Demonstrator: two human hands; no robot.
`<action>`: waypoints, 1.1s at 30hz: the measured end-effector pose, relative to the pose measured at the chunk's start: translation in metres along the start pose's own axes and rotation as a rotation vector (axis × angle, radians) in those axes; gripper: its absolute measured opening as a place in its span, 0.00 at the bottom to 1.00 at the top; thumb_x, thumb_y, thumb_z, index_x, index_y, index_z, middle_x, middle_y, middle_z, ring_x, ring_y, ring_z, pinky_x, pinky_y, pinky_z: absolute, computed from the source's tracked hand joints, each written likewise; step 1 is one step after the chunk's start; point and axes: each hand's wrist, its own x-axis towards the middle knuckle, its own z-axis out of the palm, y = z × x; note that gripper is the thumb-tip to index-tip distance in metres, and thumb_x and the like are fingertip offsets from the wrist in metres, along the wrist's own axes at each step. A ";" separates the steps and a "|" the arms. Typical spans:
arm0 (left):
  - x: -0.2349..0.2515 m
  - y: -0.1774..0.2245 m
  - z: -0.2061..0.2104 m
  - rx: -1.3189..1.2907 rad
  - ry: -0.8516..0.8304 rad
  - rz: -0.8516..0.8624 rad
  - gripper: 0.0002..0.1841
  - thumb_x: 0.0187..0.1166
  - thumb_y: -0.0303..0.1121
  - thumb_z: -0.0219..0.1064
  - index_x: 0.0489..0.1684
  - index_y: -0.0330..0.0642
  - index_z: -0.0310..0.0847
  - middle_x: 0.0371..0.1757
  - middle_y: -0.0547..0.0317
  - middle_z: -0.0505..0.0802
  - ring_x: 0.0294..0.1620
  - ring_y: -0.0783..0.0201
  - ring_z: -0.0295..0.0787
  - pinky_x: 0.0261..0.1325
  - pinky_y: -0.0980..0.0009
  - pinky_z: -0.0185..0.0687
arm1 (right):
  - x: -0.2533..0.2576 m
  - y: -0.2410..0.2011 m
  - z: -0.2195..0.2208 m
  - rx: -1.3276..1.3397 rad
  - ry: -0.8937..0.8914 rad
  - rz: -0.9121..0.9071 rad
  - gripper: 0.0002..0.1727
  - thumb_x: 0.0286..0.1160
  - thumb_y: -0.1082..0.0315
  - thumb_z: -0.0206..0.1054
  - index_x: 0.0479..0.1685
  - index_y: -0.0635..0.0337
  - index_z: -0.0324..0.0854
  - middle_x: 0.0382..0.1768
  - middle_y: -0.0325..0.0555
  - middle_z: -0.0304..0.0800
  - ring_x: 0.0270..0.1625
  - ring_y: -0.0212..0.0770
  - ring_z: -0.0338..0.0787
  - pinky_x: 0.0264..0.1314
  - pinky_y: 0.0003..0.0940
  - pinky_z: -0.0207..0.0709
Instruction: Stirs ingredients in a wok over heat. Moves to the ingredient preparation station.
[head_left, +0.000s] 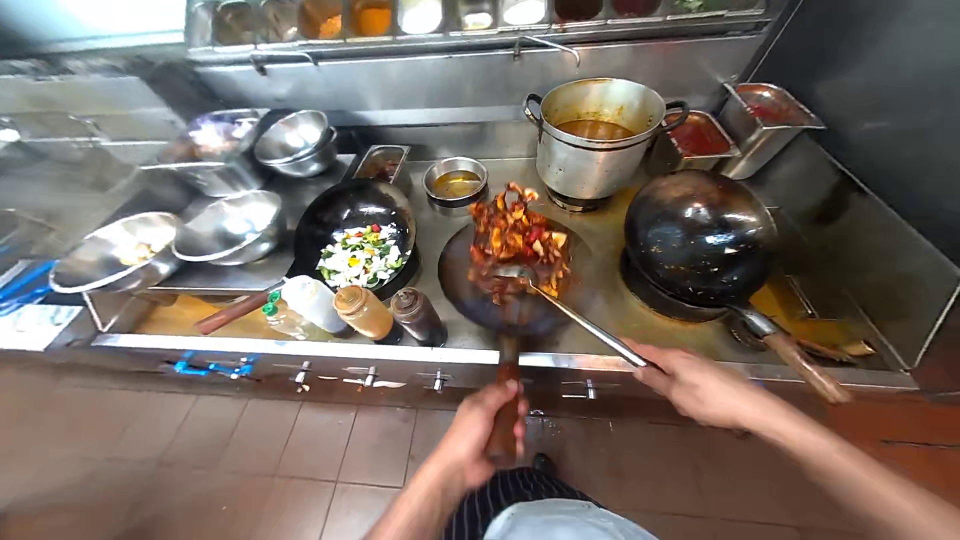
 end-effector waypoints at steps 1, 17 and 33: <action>0.016 0.016 0.007 -0.024 0.026 0.004 0.16 0.93 0.39 0.51 0.64 0.36 0.72 0.34 0.53 0.86 0.19 0.67 0.82 0.19 0.74 0.82 | -0.012 0.000 -0.009 0.052 -0.061 0.027 0.30 0.94 0.52 0.52 0.94 0.30 0.56 0.39 0.48 0.87 0.26 0.41 0.84 0.30 0.40 0.82; 0.023 0.004 0.004 0.063 0.042 0.024 0.17 0.91 0.44 0.53 0.65 0.42 0.75 0.35 0.56 0.86 0.19 0.69 0.81 0.20 0.77 0.80 | 0.017 0.014 -0.001 -0.119 0.195 -0.066 0.27 0.90 0.59 0.60 0.88 0.44 0.69 0.50 0.55 0.91 0.47 0.55 0.91 0.52 0.62 0.83; 0.076 0.003 -0.078 0.404 -0.276 0.024 0.26 0.96 0.45 0.43 0.83 0.36 0.63 0.59 0.43 0.91 0.51 0.51 0.94 0.57 0.55 0.92 | 0.123 0.025 0.062 0.046 0.361 0.210 0.30 0.92 0.62 0.55 0.91 0.57 0.58 0.52 0.71 0.89 0.53 0.71 0.90 0.58 0.72 0.79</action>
